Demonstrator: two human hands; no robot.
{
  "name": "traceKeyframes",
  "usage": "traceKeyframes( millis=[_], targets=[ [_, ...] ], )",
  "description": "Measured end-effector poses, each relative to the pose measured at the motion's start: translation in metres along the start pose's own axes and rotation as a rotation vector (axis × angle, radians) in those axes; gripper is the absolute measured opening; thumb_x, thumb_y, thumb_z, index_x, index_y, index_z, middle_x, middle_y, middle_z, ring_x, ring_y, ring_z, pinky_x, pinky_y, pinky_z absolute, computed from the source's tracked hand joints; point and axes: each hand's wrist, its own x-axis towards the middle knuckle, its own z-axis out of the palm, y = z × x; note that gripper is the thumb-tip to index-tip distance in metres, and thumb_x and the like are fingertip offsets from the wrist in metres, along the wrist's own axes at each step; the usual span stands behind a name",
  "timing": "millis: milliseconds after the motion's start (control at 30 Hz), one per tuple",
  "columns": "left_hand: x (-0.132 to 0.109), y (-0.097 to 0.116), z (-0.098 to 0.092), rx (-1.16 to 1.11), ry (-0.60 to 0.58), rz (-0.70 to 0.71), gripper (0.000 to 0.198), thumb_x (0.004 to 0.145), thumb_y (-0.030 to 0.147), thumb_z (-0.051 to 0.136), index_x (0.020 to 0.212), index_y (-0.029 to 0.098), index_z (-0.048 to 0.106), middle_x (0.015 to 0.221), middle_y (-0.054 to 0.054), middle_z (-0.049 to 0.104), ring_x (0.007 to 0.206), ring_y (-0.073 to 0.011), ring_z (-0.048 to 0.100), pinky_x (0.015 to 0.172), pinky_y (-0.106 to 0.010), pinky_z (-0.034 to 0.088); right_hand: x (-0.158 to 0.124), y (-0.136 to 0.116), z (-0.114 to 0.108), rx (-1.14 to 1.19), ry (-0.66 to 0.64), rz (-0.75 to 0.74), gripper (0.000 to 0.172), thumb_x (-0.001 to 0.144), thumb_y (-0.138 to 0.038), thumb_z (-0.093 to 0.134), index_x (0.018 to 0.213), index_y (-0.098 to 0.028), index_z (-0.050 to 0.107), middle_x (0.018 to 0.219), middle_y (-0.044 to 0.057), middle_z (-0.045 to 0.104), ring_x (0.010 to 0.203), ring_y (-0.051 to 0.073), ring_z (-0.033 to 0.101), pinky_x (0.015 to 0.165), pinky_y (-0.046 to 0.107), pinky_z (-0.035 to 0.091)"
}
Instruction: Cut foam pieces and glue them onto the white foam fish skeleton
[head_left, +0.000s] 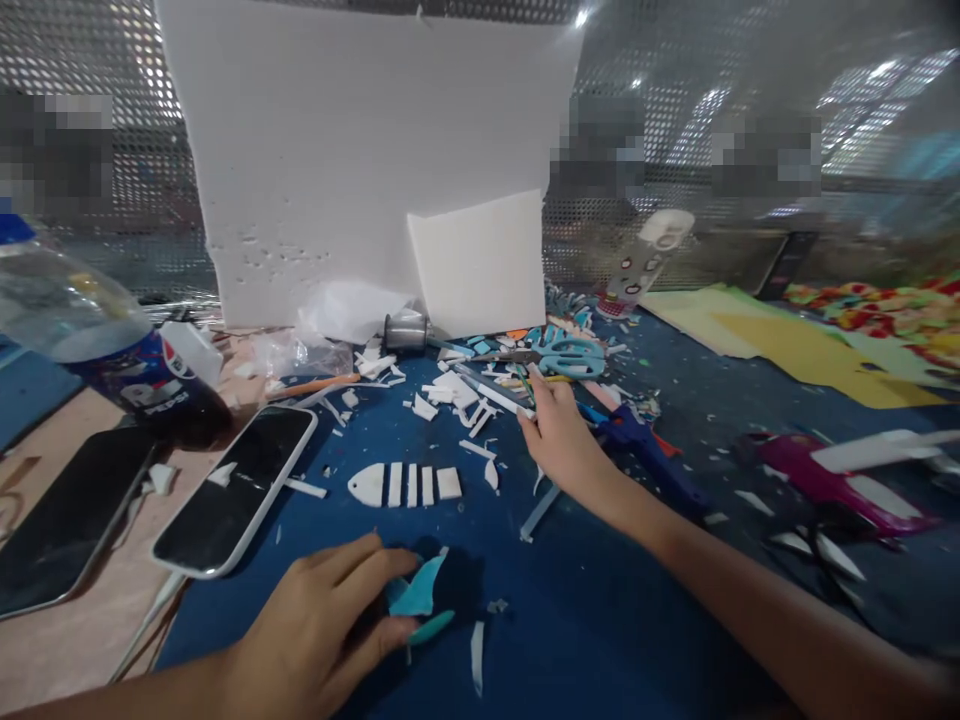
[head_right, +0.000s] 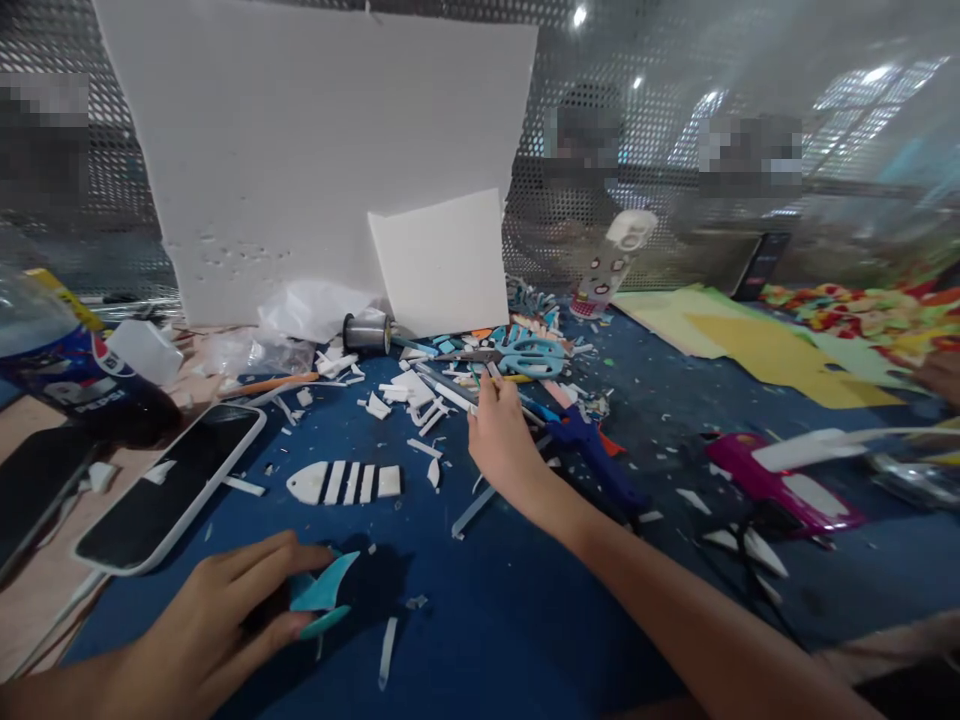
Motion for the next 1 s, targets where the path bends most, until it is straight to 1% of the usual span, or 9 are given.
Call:
traceKeyframes(
  millis=[167,300,400,500,600,667,767,867,1000],
  targets=[
    [-0.001,0.002,0.001,0.002,0.026,-0.065,0.016,0.09,0.03,0.043,0.101,0.024,0.052,0.08,-0.003,0.058,0.067,-0.0148,0.059,0.058,-0.022,0.046,-0.001,0.002,0.004,-0.042,0.048,-0.046,0.056,0.08,-0.022,0.044,0.132,-0.005,0.029,0.115,0.025,0.035,0.11,0.041,0.04,0.083,0.054,0.041],
    [-0.004,0.002,0.003,0.013,0.043,-0.017,0.013,0.09,0.028,0.042,0.099,0.021,0.049,0.08,-0.003,0.058,0.067,-0.0149,0.057,0.058,-0.023,0.045,-0.007,-0.009,-0.007,-0.011,0.066,-0.173,0.036,0.083,-0.028,0.043,0.117,-0.016,0.042,0.115,0.019,0.038,0.116,0.038,0.033,0.091,0.056,0.034],
    [-0.006,0.001,0.0,0.029,0.096,0.073,0.011,0.09,0.024,0.034,0.094,0.02,0.043,0.074,-0.002,0.053,0.061,-0.0145,0.051,0.056,-0.025,0.043,-0.015,-0.022,-0.02,0.052,-0.056,-0.341,0.023,0.083,-0.032,0.047,0.104,-0.022,0.047,0.105,0.011,0.048,0.106,0.029,0.044,0.089,0.046,0.039],
    [-0.003,-0.003,-0.007,0.103,0.183,0.151,0.014,0.088,0.027,0.036,0.098,0.018,0.038,0.081,-0.005,0.05,0.073,-0.0188,0.05,0.068,-0.033,0.045,-0.024,-0.031,-0.025,0.141,-0.255,-0.445,0.039,0.077,-0.034,0.055,0.112,-0.023,0.042,0.108,0.01,0.047,0.1,0.025,0.047,0.08,0.038,0.044],
    [0.004,-0.008,-0.015,0.241,0.247,0.057,0.03,0.079,0.029,0.053,0.098,0.018,0.033,0.099,-0.011,0.048,0.094,-0.0254,0.046,0.082,-0.045,0.041,-0.029,-0.033,-0.02,0.234,-0.392,-0.48,0.053,0.071,-0.032,0.06,0.117,-0.021,0.037,0.113,0.012,0.042,0.106,0.027,0.041,0.085,0.041,0.041],
    [0.011,-0.012,-0.016,0.265,0.216,-0.015,0.037,0.076,0.026,0.057,0.1,0.02,0.031,0.113,-0.013,0.044,0.107,-0.0285,0.041,0.09,-0.05,0.037,-0.03,-0.033,-0.014,0.264,-0.423,-0.485,0.054,0.07,-0.03,0.06,0.117,-0.02,0.037,0.113,0.012,0.041,0.107,0.027,0.039,0.087,0.043,0.039],
    [0.021,-0.018,-0.013,0.194,0.116,-0.107,0.052,0.074,0.027,0.059,0.115,0.021,0.027,0.126,-0.014,0.036,0.122,-0.0303,0.03,0.098,-0.052,0.032,-0.03,-0.032,-0.009,0.281,-0.425,-0.491,0.051,0.071,-0.027,0.058,0.117,-0.02,0.037,0.112,0.012,0.043,0.106,0.027,0.038,0.087,0.043,0.038],
    [0.032,-0.021,-0.009,0.14,0.056,-0.188,0.062,0.073,0.029,0.06,0.123,0.02,0.026,0.127,-0.013,0.036,0.125,-0.0298,0.027,0.102,-0.051,0.03,-0.03,-0.032,-0.008,0.278,-0.416,-0.486,0.049,0.073,-0.028,0.057,0.117,-0.02,0.037,0.111,0.012,0.043,0.106,0.027,0.038,0.087,0.042,0.038],
    [0.041,-0.024,-0.006,0.11,0.01,-0.215,0.054,0.073,0.027,0.06,0.12,0.02,0.034,0.119,-0.011,0.043,0.12,-0.0285,0.032,0.1,-0.051,0.03,-0.031,-0.031,-0.006,0.271,-0.415,-0.437,0.047,0.074,-0.028,0.056,0.116,-0.02,0.038,0.11,0.011,0.043,0.105,0.027,0.04,0.085,0.04,0.04]
  ],
)
